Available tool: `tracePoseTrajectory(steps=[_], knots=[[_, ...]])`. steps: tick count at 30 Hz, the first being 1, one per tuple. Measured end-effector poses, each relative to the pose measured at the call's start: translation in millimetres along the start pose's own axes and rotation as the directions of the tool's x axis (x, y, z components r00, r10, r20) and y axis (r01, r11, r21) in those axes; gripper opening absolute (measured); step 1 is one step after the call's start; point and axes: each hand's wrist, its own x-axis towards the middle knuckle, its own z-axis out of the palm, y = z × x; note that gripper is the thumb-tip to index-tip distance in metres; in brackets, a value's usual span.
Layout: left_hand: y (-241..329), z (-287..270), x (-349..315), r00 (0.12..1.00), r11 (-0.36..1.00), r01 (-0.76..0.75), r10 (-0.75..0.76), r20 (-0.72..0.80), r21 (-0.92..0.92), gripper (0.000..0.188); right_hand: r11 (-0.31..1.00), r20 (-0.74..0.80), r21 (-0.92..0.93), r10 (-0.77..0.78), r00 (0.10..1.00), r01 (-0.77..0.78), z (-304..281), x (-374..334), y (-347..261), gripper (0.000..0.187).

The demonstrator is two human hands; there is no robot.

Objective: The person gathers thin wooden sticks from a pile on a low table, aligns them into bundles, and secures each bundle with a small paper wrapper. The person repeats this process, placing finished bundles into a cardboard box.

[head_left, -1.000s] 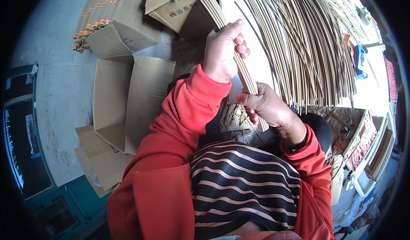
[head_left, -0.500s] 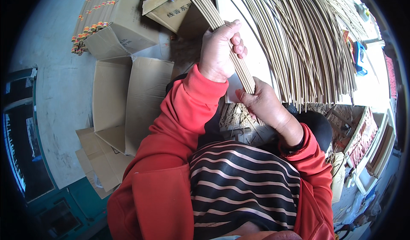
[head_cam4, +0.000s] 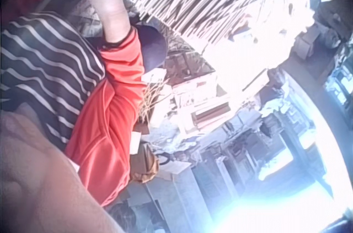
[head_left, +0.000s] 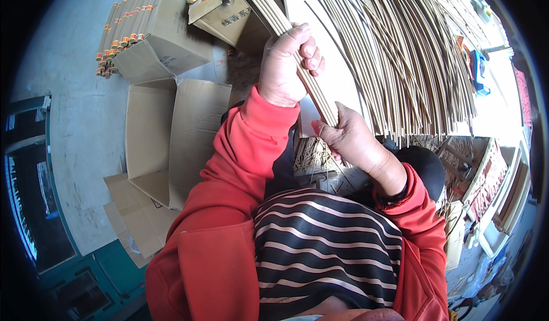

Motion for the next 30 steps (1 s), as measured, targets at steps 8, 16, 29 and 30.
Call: tracePoseTrajectory(steps=[8,16,29,30], knots=[[5,21,-17,0.970,0.974,-0.094,0.136,-0.200,0.207,0.017,0.851,-0.193,-0.420,-0.424,0.885,0.316,5,2,14,0.021],[26,80,-53,0.831,0.764,-0.556,0.501,0.241,0.328,0.020,0.651,-0.166,-0.522,-0.711,0.683,0.551,5,4,-9,0.023],[-7,57,-47,0.909,0.794,-0.401,0.406,0.094,0.456,0.020,0.722,-0.203,-0.364,-0.678,0.706,0.588,4,29,22,0.027],[-6,58,-47,0.920,0.819,-0.380,0.383,0.084,0.429,0.020,0.710,-0.208,-0.365,-0.693,0.690,0.603,5,27,21,0.028]])
